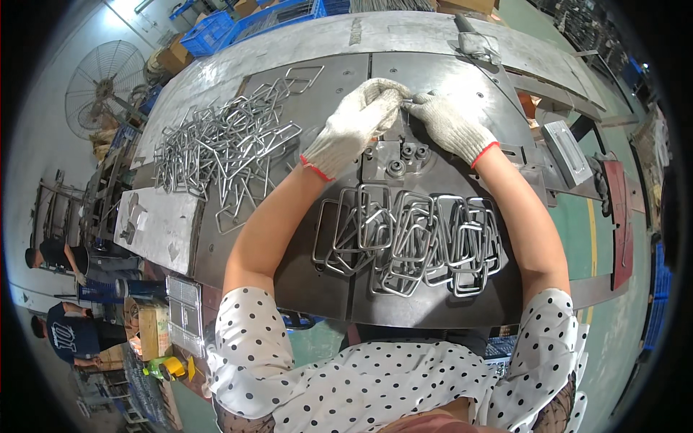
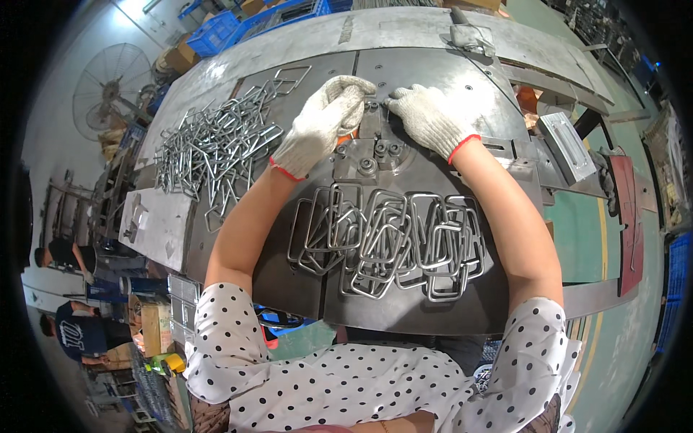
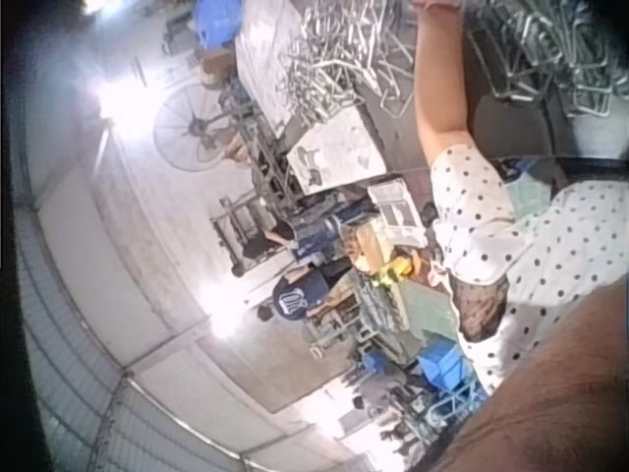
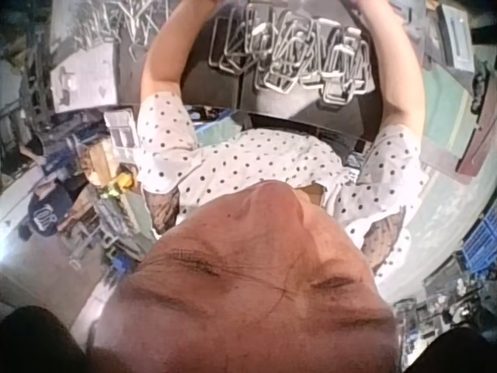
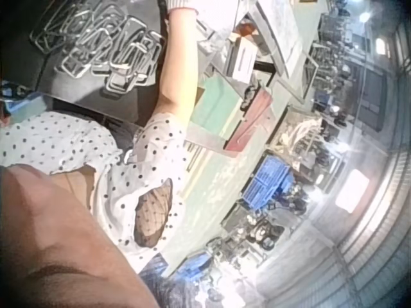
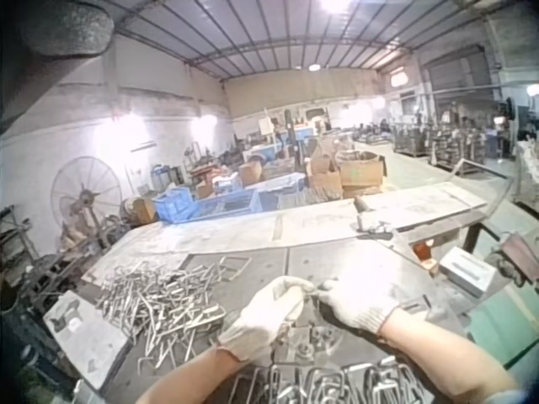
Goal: The person repeatedly takes bent wire pieces from a pile, inserts them into a machine to bend them into rectangular loops, and places the finished metal loops on the workbench.
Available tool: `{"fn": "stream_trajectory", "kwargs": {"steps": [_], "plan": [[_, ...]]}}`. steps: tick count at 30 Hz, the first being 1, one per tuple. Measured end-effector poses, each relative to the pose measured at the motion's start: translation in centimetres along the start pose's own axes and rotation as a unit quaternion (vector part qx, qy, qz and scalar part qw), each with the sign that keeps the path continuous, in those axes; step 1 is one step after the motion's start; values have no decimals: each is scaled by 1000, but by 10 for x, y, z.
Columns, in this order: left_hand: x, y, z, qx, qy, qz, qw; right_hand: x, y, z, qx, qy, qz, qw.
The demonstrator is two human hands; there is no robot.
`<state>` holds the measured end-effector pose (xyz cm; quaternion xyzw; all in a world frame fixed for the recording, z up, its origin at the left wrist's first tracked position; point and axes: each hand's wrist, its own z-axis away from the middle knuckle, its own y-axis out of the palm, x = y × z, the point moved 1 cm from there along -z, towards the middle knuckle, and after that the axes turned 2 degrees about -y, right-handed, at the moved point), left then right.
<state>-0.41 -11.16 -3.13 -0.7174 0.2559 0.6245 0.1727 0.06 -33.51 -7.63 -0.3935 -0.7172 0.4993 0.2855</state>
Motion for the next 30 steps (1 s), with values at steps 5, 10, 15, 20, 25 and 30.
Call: {"fn": "stream_trajectory", "kwargs": {"steps": [5, 10, 15, 20, 25, 30], "plan": [[-1, 3, 0, -6, -2, 2, 1000, -6, 7, 0, -10, 2, -5, 1000], [-3, 2, 2, -2, -2, -6, 1000, -5, 8, 0, -3, 6, -3, 1000], [-3, 3, 1, 1, -11, 3, 1000, -8, 8, 2, -5, 5, -2, 1000], [-2, 1, 0, -12, -7, -4, 1000, -8, 6, -1, -2, 8, -30, 1000], [-1, 1, 0, 7, -10, 14, 1000, -6, 4, 0, -2, 8, -22, 1000], [-4, 6, 2, 2, 2, 12, 1000, -4, 0, 1, 6, 14, -32, 999]]}}
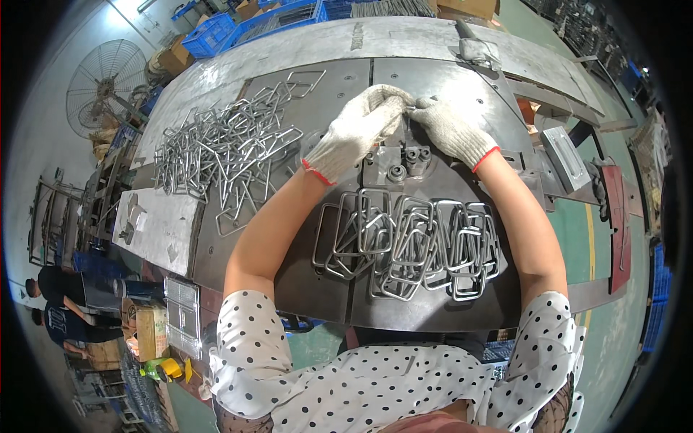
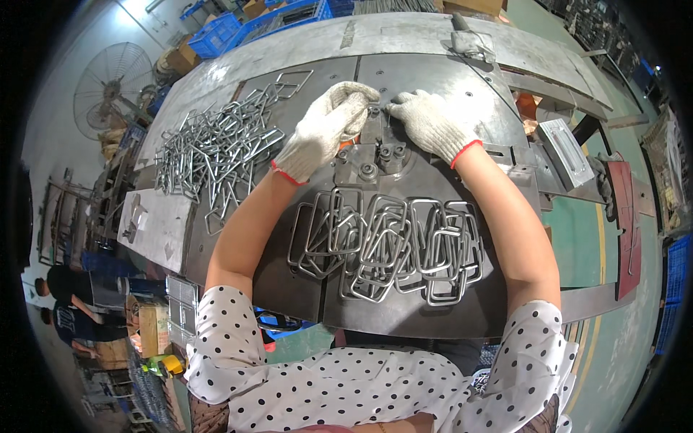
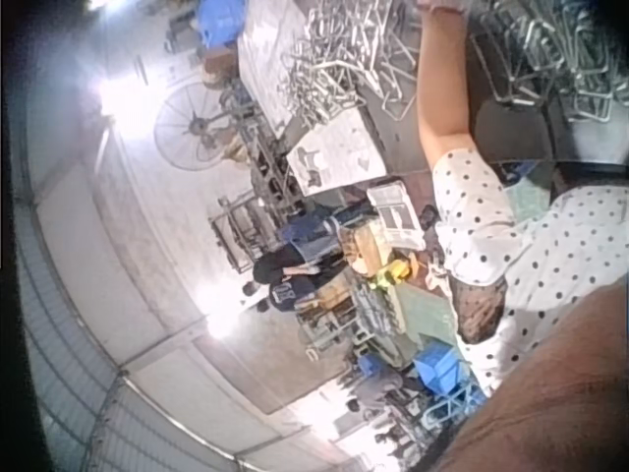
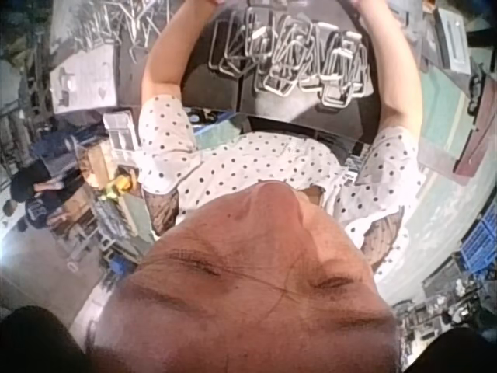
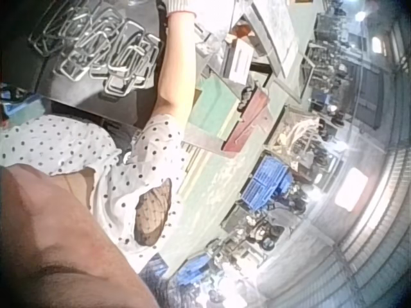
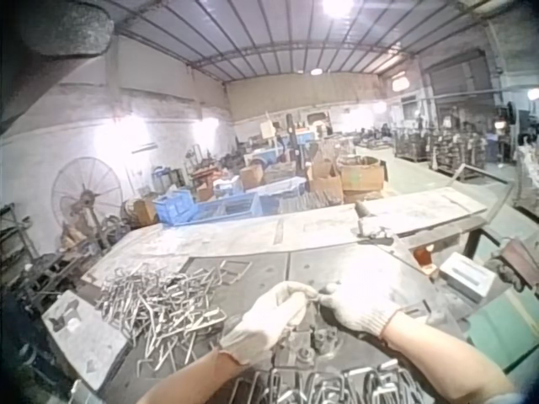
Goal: The person repeatedly takes bent wire pieces from a pile, inserts them into a machine to bend them into rectangular loops, and places the finished metal loops on the workbench.
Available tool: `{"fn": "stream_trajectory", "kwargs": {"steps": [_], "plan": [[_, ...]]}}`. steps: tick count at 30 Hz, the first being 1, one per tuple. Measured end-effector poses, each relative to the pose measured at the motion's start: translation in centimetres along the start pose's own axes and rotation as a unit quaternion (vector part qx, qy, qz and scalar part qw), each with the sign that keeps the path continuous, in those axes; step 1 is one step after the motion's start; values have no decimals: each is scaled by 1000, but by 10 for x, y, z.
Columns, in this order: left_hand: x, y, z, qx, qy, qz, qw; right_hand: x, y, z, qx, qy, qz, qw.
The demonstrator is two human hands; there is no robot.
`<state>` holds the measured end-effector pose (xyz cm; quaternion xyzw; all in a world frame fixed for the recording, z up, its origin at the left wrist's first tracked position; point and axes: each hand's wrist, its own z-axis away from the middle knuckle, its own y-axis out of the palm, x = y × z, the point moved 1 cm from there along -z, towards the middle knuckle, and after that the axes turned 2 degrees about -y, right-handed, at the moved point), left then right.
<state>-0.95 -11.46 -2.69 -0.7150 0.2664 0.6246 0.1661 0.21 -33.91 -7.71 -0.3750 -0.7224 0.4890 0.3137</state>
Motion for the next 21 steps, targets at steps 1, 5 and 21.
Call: {"fn": "stream_trajectory", "kwargs": {"steps": [1, 5, 21], "plan": [[-1, 1, 0, 1, 0, 0, 1000, -2, 2, 1, 0, 1, 0, 1000], [-3, 1, 1, 1, -7, -7, 1000, -3, 4, -1, -7, 0, -13, 1000], [-9, 7, 2, 4, -20, -13, 1000, -5, -9, 4, 22, 35, -75, 996]]}}
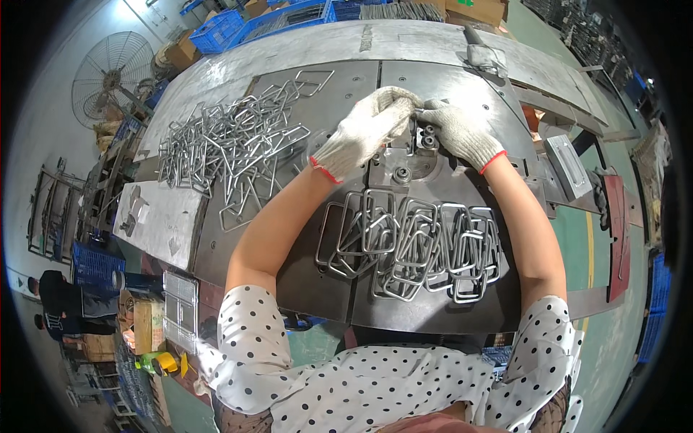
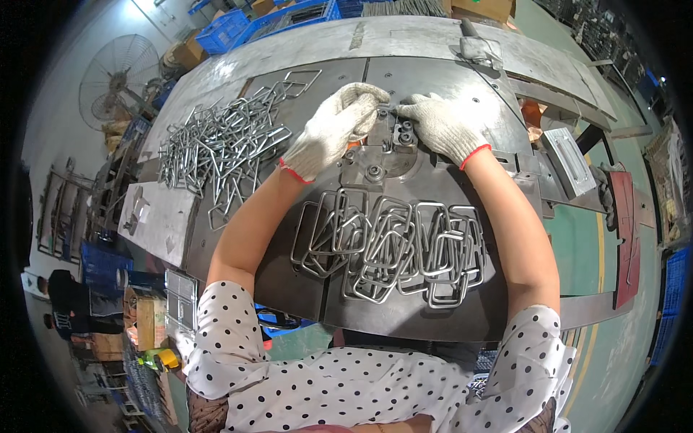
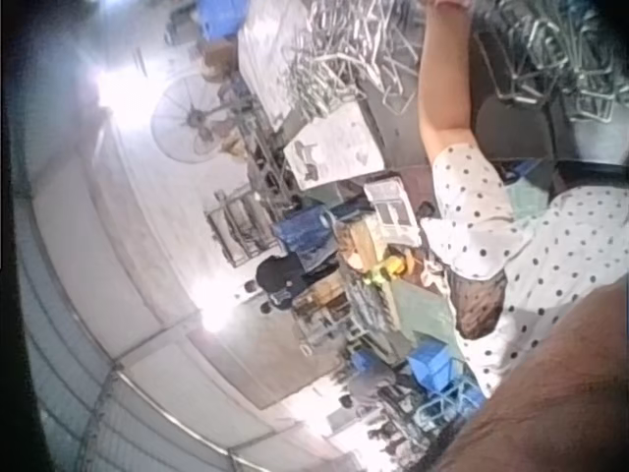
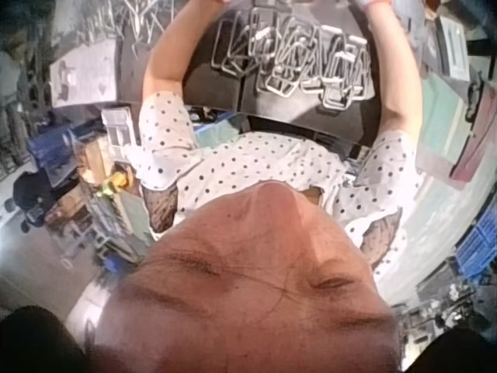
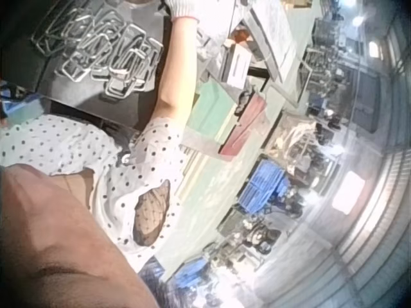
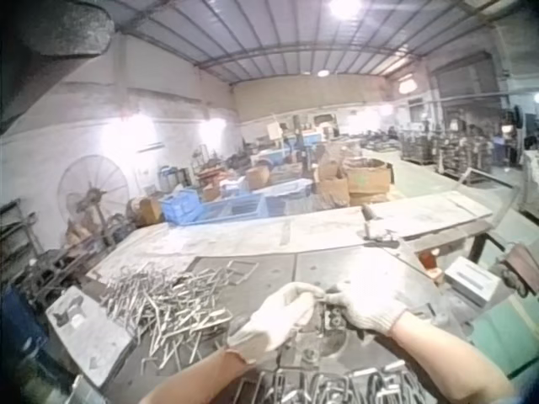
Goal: The person repeatedly takes bent wire pieces from a pile, inserts them into a machine to bend them into rectangular loops, and places the finished metal loops on the workbench.
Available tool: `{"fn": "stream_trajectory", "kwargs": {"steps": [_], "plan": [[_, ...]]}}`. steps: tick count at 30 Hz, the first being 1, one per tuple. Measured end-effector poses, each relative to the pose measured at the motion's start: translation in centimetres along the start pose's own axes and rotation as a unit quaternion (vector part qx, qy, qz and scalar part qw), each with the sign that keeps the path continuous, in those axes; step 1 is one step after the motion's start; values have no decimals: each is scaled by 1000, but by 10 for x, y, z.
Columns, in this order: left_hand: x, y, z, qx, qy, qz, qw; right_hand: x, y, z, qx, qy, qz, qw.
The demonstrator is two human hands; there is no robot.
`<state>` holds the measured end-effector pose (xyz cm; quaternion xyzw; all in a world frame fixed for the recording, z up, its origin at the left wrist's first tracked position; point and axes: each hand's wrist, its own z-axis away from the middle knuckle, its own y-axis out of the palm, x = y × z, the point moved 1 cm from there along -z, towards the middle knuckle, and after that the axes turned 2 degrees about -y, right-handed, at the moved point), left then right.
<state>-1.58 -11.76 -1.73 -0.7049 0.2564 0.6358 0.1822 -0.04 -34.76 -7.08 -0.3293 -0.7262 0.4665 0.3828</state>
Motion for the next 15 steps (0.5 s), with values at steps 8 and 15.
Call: {"fn": "stream_trajectory", "kwargs": {"steps": [8, 15], "plan": [[10, -8, -4, 19, 29, 36, 999, 21, -13, -2, 46, 52, 5, 998], [11, -8, -4, 7, 11, 7, 1000, 18, -8, 0, 1, 12, -50, 999]]}}
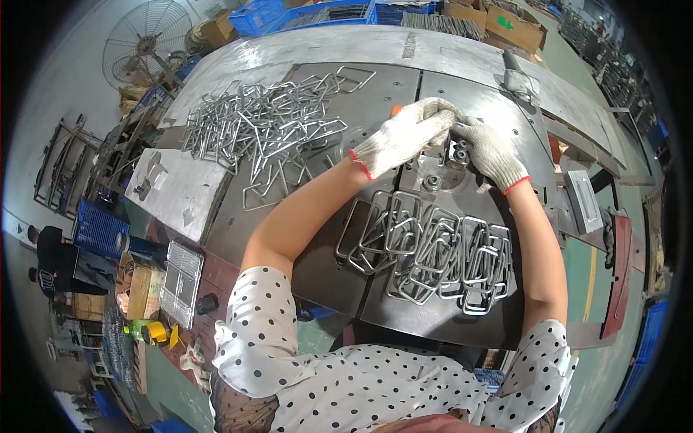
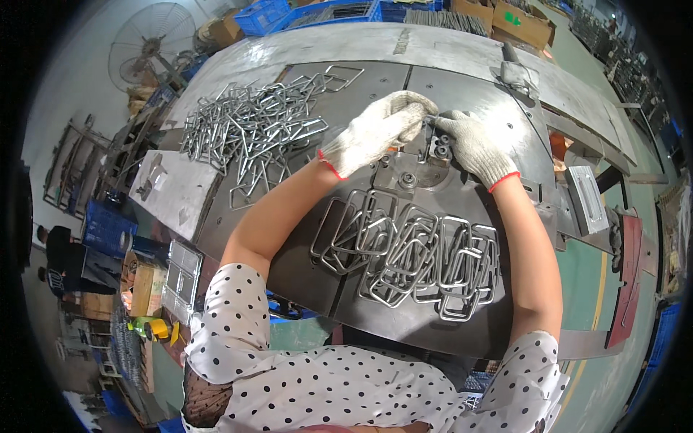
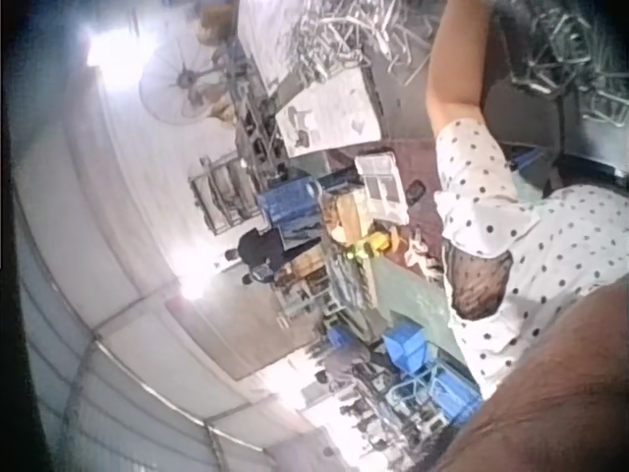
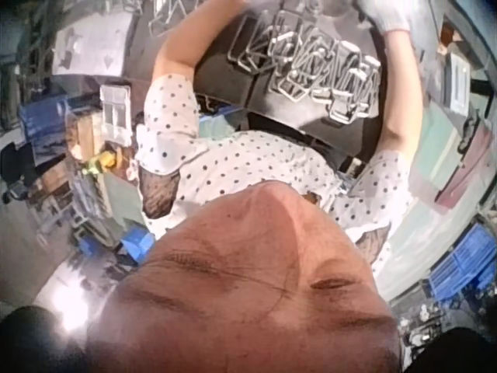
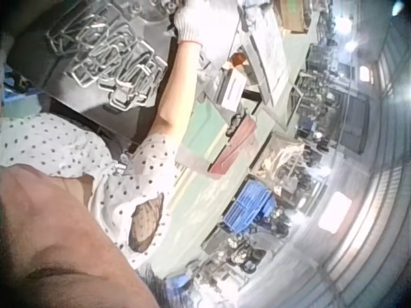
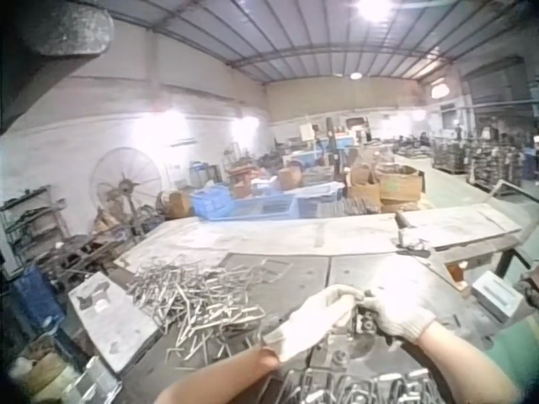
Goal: The person repeatedly takes bent wire pieces from a pile, inserts them into a machine to bend them into rectangular loops, and places the finished metal loops on the workbench.
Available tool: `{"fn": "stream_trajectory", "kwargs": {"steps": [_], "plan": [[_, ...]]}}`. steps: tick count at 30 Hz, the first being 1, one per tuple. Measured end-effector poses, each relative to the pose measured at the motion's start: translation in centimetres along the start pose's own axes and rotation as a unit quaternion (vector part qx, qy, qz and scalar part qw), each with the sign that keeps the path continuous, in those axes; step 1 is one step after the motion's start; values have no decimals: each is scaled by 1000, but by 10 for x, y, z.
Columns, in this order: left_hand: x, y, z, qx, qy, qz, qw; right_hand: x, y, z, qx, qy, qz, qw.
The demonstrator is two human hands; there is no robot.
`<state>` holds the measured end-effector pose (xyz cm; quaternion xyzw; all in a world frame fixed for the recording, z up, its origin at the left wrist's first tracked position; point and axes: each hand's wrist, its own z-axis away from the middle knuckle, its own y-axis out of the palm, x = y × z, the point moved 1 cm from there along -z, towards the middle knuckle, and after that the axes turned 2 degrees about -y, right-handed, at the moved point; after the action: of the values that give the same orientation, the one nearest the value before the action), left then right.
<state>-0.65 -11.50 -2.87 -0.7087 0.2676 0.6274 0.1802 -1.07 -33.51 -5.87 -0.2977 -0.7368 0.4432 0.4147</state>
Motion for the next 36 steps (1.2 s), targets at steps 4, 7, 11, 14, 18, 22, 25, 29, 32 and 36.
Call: {"fn": "stream_trajectory", "kwargs": {"steps": [4, 7, 11, 14, 18, 22, 25, 29, 32, 36], "plan": [[-5, 3, 3, 1, 6, -14, 1000, -1, -1, 0, 2, -10, 3, 1000], [-16, 10, 5, 11, -10, -14, 1000, -8, -1, 2, 3, 3, 31, 1000], [-54, 4, 14, -45, 24, -135, 989, -16, 4, 1, -6, -12, 72, 997], [-87, -29, 22, -129, 105, -138, 976, 4, -9, 1, 23, 4, 109, 994], [-73, -100, 50, -70, 68, -620, 779, 3, -9, 1, 19, 13, 84, 996], [-35, -135, 79, -83, -82, -703, 701, -9, -3, 6, -4, -4, 108, 994], [-23, -139, 90, -69, -59, -704, 704, -2, -5, 5, 0, -4, 122, 992], [-15, -132, 92, -82, -45, -752, 652, -8, 1, 4, -9, -9, 123, 992], [-16, -130, 95, -115, 86, -809, 570, -7, 1, 3, -19, -14, 111, 994], [-42, -136, 100, -223, 94, -814, 528, -5, -5, 4, -4, -9, 108, 994]]}}
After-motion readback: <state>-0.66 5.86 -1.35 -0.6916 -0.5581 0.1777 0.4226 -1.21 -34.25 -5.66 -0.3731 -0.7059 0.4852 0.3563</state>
